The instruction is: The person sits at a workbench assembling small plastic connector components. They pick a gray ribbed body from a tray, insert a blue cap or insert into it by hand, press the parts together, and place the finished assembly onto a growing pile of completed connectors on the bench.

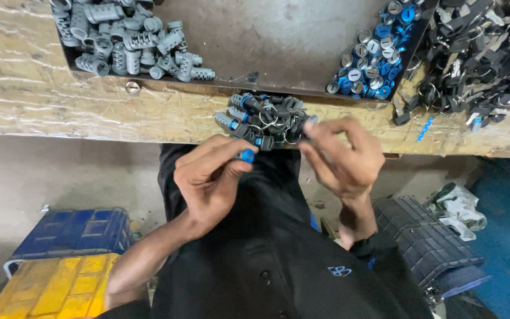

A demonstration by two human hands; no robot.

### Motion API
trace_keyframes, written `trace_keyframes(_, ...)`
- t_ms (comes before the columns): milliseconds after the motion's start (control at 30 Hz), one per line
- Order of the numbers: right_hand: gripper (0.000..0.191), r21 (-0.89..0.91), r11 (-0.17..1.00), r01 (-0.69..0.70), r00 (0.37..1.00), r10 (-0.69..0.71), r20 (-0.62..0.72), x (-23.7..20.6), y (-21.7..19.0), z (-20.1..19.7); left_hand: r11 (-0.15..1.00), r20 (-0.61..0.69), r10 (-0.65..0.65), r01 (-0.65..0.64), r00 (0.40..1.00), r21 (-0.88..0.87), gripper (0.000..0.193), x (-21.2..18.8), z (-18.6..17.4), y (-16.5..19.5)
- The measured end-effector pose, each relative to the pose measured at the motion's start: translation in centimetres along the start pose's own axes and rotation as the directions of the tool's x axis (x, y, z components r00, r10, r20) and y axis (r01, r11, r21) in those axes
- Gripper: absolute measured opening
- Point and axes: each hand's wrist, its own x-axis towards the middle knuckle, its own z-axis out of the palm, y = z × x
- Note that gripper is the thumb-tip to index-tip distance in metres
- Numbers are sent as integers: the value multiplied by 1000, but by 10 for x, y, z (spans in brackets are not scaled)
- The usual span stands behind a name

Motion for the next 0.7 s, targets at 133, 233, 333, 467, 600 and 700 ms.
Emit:
trace_keyframes(133,32,-179,982,-57,998,55,-18,15,10,7,998,-50,-67,68,996,8,18,16,-13,-2)
trace_keyframes(233,28,-200,975,-101,990,78,-121,19,-4,8,998,-63,-60,61,996,24,19,23,-17,-6)
trace_keyframes(333,27,-116,987,-108,984,90,-153,21,-25,7,996,-86,-90,92,992,11,19,26,-20,-12)
trace_keyframes(467,27,72,997,-12,998,8,54,20,-35,28,999,-61,-52,50,997,-21,20,32,-14,-21)
trace_keyframes(600,30,26,1000,10,999,-9,-43,19,-30,31,994,-113,-114,112,987,-17,16,33,-24,-25)
trace_keyframes(700,35,-96,981,-168,982,157,-109,22,-29,24,991,-113,-132,129,985,-32,18,31,-35,-24)
